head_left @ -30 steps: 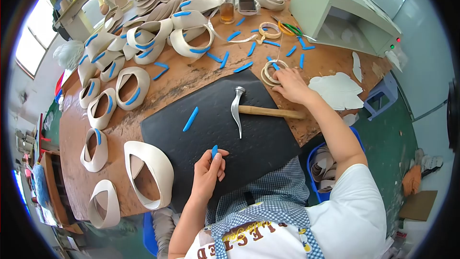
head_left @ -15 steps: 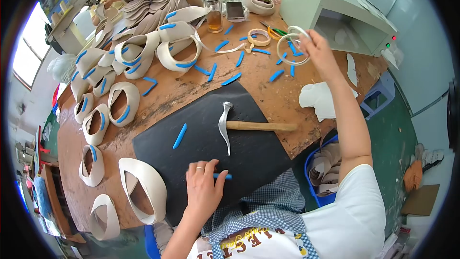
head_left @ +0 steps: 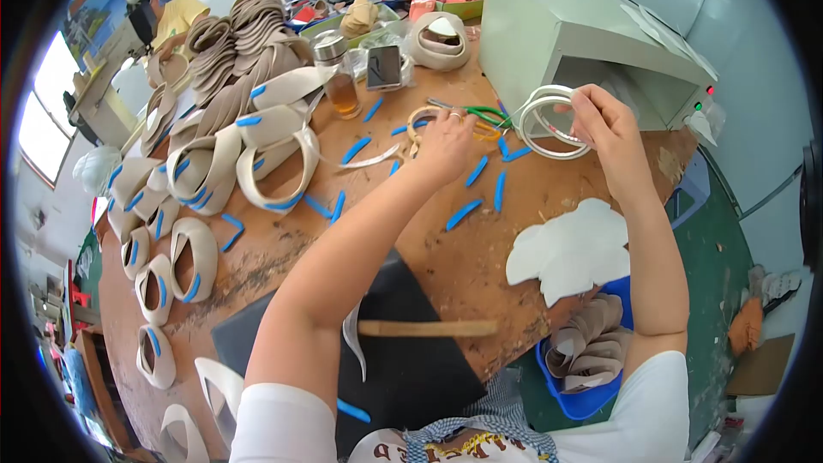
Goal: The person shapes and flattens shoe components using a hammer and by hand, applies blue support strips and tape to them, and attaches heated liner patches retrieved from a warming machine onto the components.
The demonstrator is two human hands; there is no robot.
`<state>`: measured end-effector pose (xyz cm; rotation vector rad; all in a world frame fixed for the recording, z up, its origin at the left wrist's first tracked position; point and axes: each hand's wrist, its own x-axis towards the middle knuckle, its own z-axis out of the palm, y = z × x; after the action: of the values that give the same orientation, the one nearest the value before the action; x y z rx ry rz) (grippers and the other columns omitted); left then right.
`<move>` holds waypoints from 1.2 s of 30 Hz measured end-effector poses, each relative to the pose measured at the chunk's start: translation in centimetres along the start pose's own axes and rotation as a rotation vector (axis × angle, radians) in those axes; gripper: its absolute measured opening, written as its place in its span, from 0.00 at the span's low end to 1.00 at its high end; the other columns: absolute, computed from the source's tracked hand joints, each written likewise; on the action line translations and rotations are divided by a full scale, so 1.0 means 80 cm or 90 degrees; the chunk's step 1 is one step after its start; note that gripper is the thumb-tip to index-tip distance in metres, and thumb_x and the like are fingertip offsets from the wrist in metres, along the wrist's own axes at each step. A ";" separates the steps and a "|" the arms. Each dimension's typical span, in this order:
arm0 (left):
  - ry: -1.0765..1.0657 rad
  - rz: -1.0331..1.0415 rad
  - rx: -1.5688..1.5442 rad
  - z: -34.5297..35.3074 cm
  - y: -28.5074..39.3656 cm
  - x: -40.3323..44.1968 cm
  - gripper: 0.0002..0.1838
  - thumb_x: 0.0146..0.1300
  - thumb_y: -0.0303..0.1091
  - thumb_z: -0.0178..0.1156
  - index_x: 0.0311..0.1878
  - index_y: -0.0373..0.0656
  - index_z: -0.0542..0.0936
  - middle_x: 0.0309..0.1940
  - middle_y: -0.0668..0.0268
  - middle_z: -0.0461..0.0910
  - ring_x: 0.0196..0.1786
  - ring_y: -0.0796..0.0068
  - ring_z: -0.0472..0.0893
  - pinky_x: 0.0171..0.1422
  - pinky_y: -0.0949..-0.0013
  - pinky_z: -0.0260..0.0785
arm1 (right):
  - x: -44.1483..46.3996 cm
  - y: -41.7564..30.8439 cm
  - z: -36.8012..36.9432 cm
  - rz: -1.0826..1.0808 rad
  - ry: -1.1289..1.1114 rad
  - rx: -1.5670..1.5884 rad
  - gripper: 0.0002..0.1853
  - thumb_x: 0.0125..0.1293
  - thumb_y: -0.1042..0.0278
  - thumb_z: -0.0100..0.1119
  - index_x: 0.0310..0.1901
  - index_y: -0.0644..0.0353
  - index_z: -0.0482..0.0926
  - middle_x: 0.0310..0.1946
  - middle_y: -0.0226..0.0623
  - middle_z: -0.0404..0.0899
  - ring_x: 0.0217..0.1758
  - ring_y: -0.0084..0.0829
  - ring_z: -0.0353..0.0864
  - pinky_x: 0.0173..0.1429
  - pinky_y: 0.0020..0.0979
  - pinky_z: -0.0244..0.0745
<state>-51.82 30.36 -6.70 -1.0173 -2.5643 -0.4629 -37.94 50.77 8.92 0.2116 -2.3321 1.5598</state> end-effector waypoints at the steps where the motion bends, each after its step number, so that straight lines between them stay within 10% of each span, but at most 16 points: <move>1: -0.004 0.032 0.020 0.011 -0.002 0.016 0.24 0.53 0.26 0.64 0.56 0.39 0.75 0.59 0.49 0.75 0.65 0.46 0.71 0.63 0.50 0.71 | 0.004 -0.003 -0.003 -0.008 0.005 -0.006 0.18 0.79 0.57 0.51 0.40 0.65 0.81 0.21 0.18 0.58 0.26 0.12 0.55 0.33 0.21 0.51; 5: -0.134 0.038 0.126 0.053 -0.026 0.053 0.20 0.57 0.26 0.60 0.55 0.42 0.76 0.55 0.53 0.76 0.64 0.50 0.72 0.59 0.52 0.74 | 0.014 -0.001 -0.019 -0.036 0.052 0.004 0.17 0.79 0.58 0.51 0.41 0.66 0.81 0.21 0.18 0.58 0.26 0.12 0.55 0.34 0.21 0.51; 26: 0.272 0.023 0.415 -0.259 -0.002 0.039 0.04 0.63 0.23 0.56 0.41 0.37 0.74 0.32 0.52 0.83 0.39 0.55 0.87 0.41 0.57 0.80 | -0.088 -0.003 -0.110 -0.136 0.362 0.332 0.17 0.80 0.62 0.50 0.44 0.72 0.79 0.21 0.19 0.54 0.25 0.15 0.51 0.40 0.24 0.61; 29: 0.201 -0.192 0.393 -0.312 -0.025 0.001 0.06 0.60 0.25 0.59 0.41 0.37 0.77 0.31 0.53 0.85 0.36 0.58 0.89 0.39 0.62 0.81 | -0.115 0.004 -0.166 -0.211 0.498 0.394 0.17 0.80 0.63 0.50 0.48 0.73 0.79 0.22 0.19 0.55 0.25 0.14 0.50 0.37 0.22 0.57; 36: 0.165 -0.232 0.220 -0.351 -0.038 -0.130 0.10 0.66 0.33 0.54 0.37 0.36 0.81 0.31 0.51 0.84 0.31 0.52 0.85 0.41 0.53 0.78 | -0.142 -0.003 -0.126 -0.006 0.184 0.434 0.15 0.78 0.64 0.52 0.45 0.70 0.80 0.21 0.18 0.59 0.23 0.12 0.55 0.30 0.20 0.54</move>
<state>-41.43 10.45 13.27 -0.3471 -2.4746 -0.2098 -25.33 59.28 8.70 0.1368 -1.5184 2.1620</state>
